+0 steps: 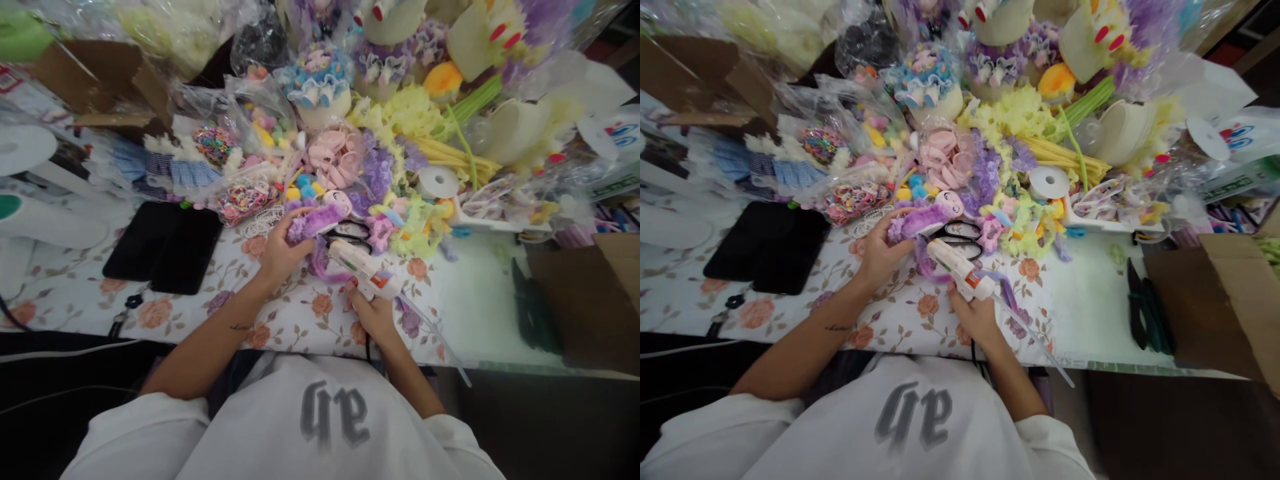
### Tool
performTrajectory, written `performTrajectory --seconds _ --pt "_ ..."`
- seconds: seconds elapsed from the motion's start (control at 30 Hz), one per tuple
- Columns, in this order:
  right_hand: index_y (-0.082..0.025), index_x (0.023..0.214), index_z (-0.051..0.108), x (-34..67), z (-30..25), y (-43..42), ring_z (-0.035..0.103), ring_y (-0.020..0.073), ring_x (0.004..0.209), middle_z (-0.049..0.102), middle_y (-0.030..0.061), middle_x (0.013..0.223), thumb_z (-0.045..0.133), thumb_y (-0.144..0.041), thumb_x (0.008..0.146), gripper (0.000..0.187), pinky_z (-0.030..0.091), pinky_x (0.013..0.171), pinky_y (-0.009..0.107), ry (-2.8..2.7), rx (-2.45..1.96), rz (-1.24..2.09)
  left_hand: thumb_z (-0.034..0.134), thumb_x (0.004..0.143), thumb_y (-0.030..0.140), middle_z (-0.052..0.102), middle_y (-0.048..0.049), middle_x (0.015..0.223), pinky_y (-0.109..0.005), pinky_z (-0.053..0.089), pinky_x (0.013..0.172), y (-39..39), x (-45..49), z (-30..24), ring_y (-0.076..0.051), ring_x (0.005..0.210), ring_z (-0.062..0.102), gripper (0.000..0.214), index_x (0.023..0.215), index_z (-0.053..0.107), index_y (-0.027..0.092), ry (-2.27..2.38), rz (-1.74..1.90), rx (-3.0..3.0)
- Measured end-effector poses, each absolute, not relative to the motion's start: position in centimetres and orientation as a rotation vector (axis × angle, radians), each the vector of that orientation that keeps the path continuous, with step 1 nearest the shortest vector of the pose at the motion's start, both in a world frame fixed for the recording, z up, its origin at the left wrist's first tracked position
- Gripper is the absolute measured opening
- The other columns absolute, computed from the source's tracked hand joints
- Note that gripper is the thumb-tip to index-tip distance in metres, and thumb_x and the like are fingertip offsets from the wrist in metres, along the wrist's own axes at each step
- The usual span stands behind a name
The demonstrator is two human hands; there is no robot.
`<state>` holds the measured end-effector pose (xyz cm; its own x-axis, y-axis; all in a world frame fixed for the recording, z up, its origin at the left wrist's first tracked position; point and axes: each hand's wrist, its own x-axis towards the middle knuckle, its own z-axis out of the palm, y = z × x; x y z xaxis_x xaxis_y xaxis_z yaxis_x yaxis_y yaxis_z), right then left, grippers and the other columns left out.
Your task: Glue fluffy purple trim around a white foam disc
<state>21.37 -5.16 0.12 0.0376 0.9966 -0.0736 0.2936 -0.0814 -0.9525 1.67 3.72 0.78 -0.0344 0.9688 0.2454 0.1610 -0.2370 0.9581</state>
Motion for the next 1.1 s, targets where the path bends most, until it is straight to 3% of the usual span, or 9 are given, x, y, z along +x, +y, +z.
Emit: performTrajectory --seconds 1.1 --pt "-0.023 0.053 0.051 21.36 0.37 -5.05 0.05 0.0129 0.044 0.053 -0.0034 0.046 0.058 -0.041 0.084 0.036 0.046 0.049 0.026 -1.296 -1.507 1.032 0.065 0.068 0.013 0.069 -0.0015 0.118 -0.034 0.05 0.096 3.73 1.66 0.71 -0.02 0.103 0.063 0.052 0.119 0.064 0.026 1.257 1.351 1.475"
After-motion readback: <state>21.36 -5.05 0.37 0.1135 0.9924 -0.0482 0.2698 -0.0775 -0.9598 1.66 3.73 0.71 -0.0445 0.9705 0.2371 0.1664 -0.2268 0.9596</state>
